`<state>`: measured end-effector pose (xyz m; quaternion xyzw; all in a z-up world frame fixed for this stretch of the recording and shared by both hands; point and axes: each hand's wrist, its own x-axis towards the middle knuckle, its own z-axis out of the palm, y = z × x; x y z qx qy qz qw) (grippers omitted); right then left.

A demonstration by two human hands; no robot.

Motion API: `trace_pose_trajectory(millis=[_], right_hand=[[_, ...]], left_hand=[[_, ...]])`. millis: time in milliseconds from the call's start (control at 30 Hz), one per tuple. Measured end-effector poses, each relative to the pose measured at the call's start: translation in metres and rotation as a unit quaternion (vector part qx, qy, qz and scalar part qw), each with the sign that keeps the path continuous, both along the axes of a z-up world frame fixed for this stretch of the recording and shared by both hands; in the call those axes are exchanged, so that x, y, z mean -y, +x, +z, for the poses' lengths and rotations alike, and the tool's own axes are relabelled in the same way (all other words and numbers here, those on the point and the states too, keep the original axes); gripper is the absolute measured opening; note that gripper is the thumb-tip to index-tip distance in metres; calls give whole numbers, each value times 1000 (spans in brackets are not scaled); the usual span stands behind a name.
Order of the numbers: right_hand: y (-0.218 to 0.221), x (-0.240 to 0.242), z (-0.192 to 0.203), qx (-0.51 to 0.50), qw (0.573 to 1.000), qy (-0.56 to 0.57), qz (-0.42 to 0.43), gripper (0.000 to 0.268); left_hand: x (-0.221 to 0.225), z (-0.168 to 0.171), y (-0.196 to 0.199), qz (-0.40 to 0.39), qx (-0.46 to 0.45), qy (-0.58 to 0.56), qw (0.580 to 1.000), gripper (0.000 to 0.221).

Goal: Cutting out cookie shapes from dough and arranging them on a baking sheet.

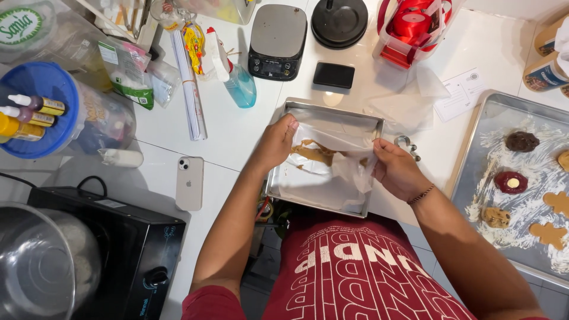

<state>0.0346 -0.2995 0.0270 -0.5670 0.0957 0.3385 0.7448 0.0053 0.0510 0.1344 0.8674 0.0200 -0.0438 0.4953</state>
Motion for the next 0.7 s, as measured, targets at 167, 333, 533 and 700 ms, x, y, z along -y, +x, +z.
trace_pose_trajectory(millis=[167,333,533,700], right_hand=[[-34,-24,82,-109,991,57,-43,33],[-49,-23,103,-143,985,77,-54,37],[-20,-19,66,25,987,-155,-19,24],[12,-31,49,189,912,-357,70,50]], left_hand=[[6,-6,0,-18,-45,-37,998,29],[2,-18,-3,-58,-84,-34,994,27],[13,-40,40,-123,-64,91,986,23],[19,-65,53,-122,-71,197,970,27]])
